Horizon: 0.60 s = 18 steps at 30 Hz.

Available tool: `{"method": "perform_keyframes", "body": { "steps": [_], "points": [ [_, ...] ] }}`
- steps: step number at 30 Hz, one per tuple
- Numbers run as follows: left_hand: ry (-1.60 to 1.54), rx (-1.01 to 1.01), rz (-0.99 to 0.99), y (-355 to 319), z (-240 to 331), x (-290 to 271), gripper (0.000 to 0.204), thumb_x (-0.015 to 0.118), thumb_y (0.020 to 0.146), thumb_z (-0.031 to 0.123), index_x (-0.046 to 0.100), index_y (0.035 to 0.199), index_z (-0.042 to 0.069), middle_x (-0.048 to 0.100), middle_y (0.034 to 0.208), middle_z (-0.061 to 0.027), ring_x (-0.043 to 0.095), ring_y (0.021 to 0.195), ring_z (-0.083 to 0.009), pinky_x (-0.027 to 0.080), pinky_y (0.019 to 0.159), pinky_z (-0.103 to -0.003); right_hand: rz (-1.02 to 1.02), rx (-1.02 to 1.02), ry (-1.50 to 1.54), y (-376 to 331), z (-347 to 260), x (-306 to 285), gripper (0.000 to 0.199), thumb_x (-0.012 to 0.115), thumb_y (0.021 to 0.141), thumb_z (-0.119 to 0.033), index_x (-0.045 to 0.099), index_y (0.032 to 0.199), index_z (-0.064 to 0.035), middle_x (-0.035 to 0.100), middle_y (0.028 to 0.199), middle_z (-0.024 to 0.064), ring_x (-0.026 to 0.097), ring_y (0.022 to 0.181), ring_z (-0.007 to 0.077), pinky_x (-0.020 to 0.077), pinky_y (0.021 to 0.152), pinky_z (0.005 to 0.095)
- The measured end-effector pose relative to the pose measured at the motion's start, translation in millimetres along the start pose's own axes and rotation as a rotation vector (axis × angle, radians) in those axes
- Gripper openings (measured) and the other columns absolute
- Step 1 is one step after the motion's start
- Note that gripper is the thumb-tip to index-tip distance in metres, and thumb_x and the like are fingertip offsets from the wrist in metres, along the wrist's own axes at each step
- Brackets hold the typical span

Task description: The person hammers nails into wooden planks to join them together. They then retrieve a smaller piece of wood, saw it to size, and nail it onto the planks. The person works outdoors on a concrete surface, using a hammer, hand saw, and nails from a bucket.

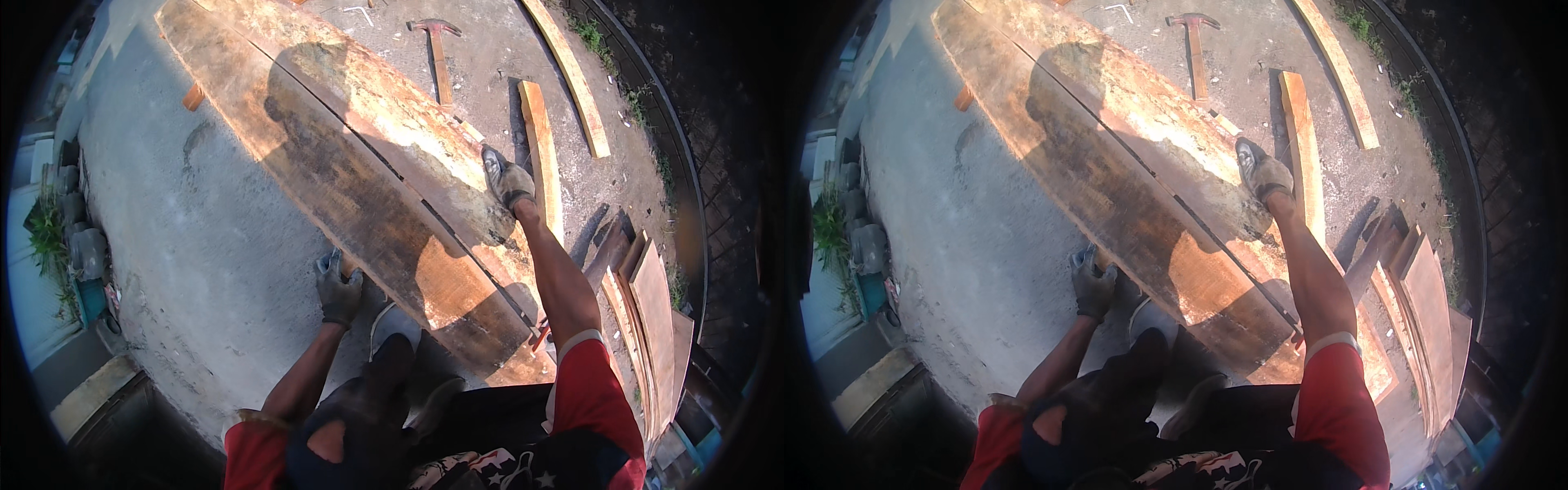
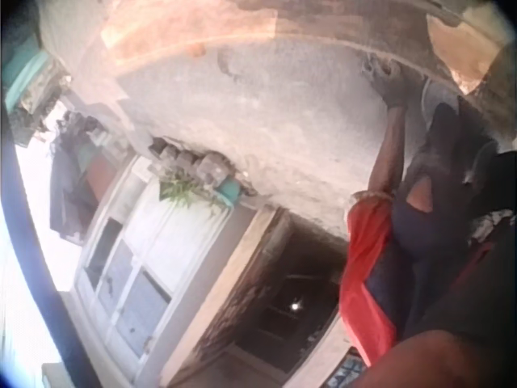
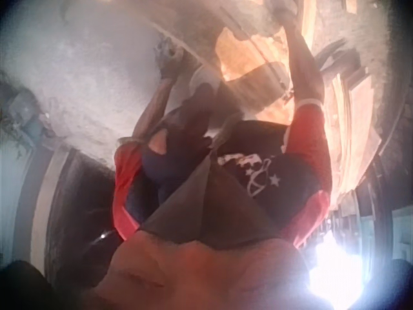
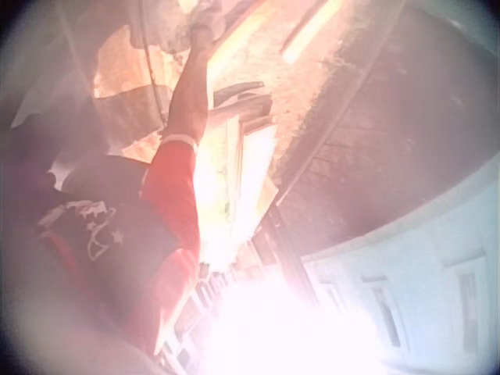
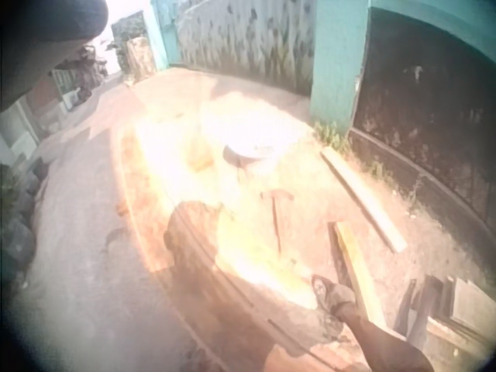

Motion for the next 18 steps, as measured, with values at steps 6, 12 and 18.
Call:
{"method": "perform_keyframes", "body": {
  "steps": [6,12,18],
  "points": [
    [0.084,0.097,0.037,2.3,2.0,3.8,0.056,0.073,0.080,0.014,0.058,0.132,-0.003,0.058,0.122,-0.0237,0.058,0.113,-0.0436,0.051,0.095,-0.050,0.014,-0.002,0.016,-6.1,-3.6,-7.3,0.079,0.025,0.100,-0.073,0.067,0.132,-0.0150,0.070,0.113,0.0292,0.065,0.116,0.0444,0.0480,0.103,0.0503],
    [0.103,0.118,0.100,-3.8,-1.2,3.6,0.056,0.073,0.083,0.016,0.056,0.132,-0.003,0.058,0.128,-0.0252,0.060,0.115,-0.0449,0.052,0.095,-0.051,0.022,-0.013,0.043,-3.0,1.1,-4.1,0.078,0.026,0.099,-0.075,0.063,0.138,-0.0190,0.070,0.113,0.0304,0.064,0.117,0.0453,0.0477,0.102,0.0504],
    [0.051,-0.017,-0.071,5.7,-6.7,3.2,0.061,0.073,0.083,0.015,0.052,0.138,-0.002,0.055,0.133,-0.0277,0.060,0.115,-0.0461,0.052,0.097,-0.051,0.013,0.052,0.029,-9.6,0.9,-7.1,0.093,0.026,0.097,-0.078,0.073,0.117,0.0004,0.069,0.113,0.0339,0.064,0.117,0.0460,0.0477,0.103,0.0500]
  ]
}}
Point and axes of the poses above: each hand's wrist, its own y-axis towards the middle knuckle, its own x-axis out of the palm, z = x × y, the point moved 7 cm from there along y, towards the middle knuckle
